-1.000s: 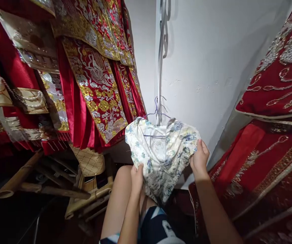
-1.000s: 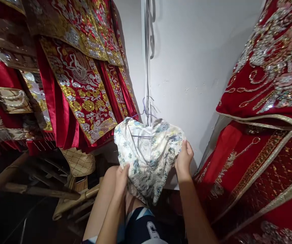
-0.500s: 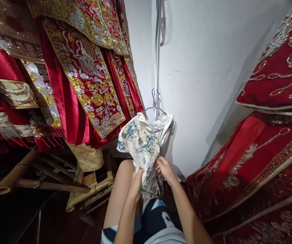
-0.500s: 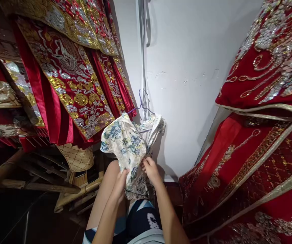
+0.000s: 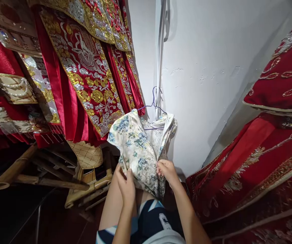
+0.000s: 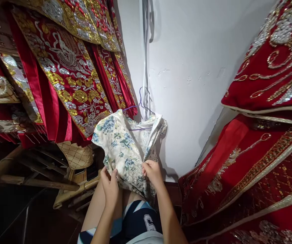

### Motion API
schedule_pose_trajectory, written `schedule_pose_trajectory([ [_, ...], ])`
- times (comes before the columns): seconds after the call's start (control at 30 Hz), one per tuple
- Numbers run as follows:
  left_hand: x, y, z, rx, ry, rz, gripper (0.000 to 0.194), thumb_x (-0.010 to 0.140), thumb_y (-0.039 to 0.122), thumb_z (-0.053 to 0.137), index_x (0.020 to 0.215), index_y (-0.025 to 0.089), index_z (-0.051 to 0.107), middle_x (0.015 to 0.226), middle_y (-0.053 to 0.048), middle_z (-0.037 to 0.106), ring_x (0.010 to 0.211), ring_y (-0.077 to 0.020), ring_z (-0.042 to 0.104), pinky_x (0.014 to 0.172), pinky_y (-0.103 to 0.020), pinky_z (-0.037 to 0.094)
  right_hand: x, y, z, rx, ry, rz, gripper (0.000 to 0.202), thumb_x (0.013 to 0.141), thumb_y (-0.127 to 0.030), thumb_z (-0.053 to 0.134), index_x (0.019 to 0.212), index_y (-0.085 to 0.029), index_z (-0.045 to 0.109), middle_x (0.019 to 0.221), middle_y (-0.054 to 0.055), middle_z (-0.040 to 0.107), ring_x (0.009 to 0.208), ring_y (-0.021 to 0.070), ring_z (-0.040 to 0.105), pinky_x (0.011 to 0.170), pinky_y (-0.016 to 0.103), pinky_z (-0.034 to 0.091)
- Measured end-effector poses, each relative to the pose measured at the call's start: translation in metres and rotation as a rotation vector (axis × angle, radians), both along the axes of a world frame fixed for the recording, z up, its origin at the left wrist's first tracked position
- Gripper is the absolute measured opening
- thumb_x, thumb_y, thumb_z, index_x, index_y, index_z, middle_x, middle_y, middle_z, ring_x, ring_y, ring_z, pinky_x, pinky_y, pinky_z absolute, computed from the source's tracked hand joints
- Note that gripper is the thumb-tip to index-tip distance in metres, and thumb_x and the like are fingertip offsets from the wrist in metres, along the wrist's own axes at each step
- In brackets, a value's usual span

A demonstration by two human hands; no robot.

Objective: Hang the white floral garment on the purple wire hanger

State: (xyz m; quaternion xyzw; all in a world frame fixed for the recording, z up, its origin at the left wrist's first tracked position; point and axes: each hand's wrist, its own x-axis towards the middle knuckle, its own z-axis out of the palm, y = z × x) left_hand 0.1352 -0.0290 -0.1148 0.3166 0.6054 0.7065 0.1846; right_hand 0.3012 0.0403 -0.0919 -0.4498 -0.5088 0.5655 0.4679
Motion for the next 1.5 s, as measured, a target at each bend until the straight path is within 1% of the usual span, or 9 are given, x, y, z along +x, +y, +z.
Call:
schedule_pose_trajectory([
  [0.07, 0.003, -0.003, -0.006, 0.027, 0.207, 0.073, 0.048, 0.086, 0.038, 0.062, 0.129, 0.02, 0.051, 0.133, -0.014, 0.054, 0.128, -0.0294, 0.049, 0.111, -0.045, 0.035, 0.005, -0.006, 0.006, -0.029, -0.036, 0.041, 0.019, 0.067, -0.035, 0.063, 0.057, -0.019, 0.06, 0.046, 0.001, 0.059, 0.039, 0.0118, 0.046, 0.043, 0.025, 0.03],
  [0.3, 0.046, 0.018, 0.006, 0.069, 0.354, -0.438, 0.015, 0.093, 0.035, 0.054, 0.096, 0.021, 0.057, 0.092, -0.005, 0.063, 0.091, -0.0215, 0.06, 0.083, -0.031, 0.046, -0.009, -0.008, 0.031, 0.03, 0.025, 0.185, 0.02, 0.069, -0.031, 0.065, 0.054, -0.018, 0.062, 0.045, 0.0, 0.061, 0.036, 0.0093, 0.045, 0.04, 0.022, 0.03],
  [0.6, 0.056, 0.029, 0.001, -0.061, 0.735, -0.524, 0.025, 0.096, 0.031, 0.042, 0.073, 0.023, 0.037, 0.073, -0.002, 0.05, 0.072, -0.0208, 0.05, 0.07, -0.03, 0.036, -0.018, 0.077, 0.17, 0.265, 0.277, -0.205, 0.019, 0.072, -0.025, 0.067, 0.056, -0.015, 0.064, 0.043, -0.004, 0.054, 0.036, 0.0047, 0.039, 0.037, 0.018, 0.026],
  [0.8, 0.055, 0.026, -0.004, -0.192, 0.88, -0.738, 0.015, 0.093, 0.024, 0.046, 0.078, 0.022, 0.048, 0.078, -0.004, 0.058, 0.074, -0.0215, 0.054, 0.069, -0.031, 0.036, -0.016, 0.082, 0.184, 0.265, 0.357, -0.189, 0.015, 0.075, -0.025, 0.066, 0.064, -0.014, 0.066, 0.045, -0.005, 0.053, 0.035, 0.0037, 0.038, 0.035, 0.017, 0.022],
  [0.9, 0.04, 0.042, 0.03, -0.103, 0.787, -0.835, 0.008, 0.09, 0.027, 0.057, 0.093, 0.021, 0.06, 0.086, -0.004, 0.063, 0.082, -0.0215, 0.059, 0.074, -0.03, 0.04, -0.01, 0.077, 0.176, 0.324, 0.345, -0.138, 0.018, 0.074, -0.033, 0.069, 0.07, -0.015, 0.067, 0.046, -0.005, 0.053, 0.036, 0.0044, 0.039, 0.035, 0.018, 0.024],
  [1.07, 0.023, 0.092, 0.143, 0.293, 0.621, -0.539, 0.032, 0.096, 0.031, 0.053, 0.126, 0.022, 0.058, 0.08, -0.001, 0.061, 0.072, -0.0174, 0.055, 0.072, -0.027, 0.039, -0.005, 0.073, 0.174, 0.41, 0.265, -0.111, 0.022, 0.074, -0.036, 0.07, 0.067, -0.016, 0.064, 0.045, -0.005, 0.054, 0.035, 0.0056, 0.04, 0.036, 0.019, 0.026],
  [1.2, 0.03, 0.127, 0.211, 0.375, 0.865, -0.513, 0.016, 0.095, 0.023, 0.053, 0.096, 0.016, 0.067, 0.077, -0.002, 0.061, 0.071, -0.0168, 0.054, 0.072, -0.027, 0.037, -0.003, 0.076, 0.178, 0.478, 0.191, -0.137, 0.022, 0.076, -0.036, 0.068, 0.066, -0.017, 0.063, 0.046, -0.004, 0.054, 0.036, 0.0063, 0.039, 0.038, 0.02, 0.027],
  [1.33, 0.033, 0.132, 0.237, 0.431, 0.889, -0.357, 0.017, 0.094, 0.021, 0.055, 0.079, 0.016, 0.062, 0.077, -0.003, 0.061, 0.074, -0.0164, 0.054, 0.073, -0.027, 0.037, -0.005, 0.085, 0.157, 0.461, 0.141, -0.232, 0.021, 0.074, -0.028, 0.066, 0.058, -0.019, 0.056, 0.043, -0.006, 0.049, 0.04, 0.0076, 0.038, 0.042, 0.021, 0.026],
  [1.5, -0.028, 0.129, 0.232, 0.447, 0.053, -0.145, 0.017, 0.091, 0.011, 0.056, 0.076, 0.015, 0.062, 0.083, 0.0, 0.06, 0.081, -0.0116, 0.05, 0.081, -0.024, 0.038, -0.008, 0.064, 0.098, 0.322, 0.15, -0.199, 0.018, 0.067, -0.026, 0.063, 0.053, -0.02, 0.053, 0.041, -0.007, 0.045, 0.039, 0.0075, 0.036, 0.041, 0.021, 0.025],
])
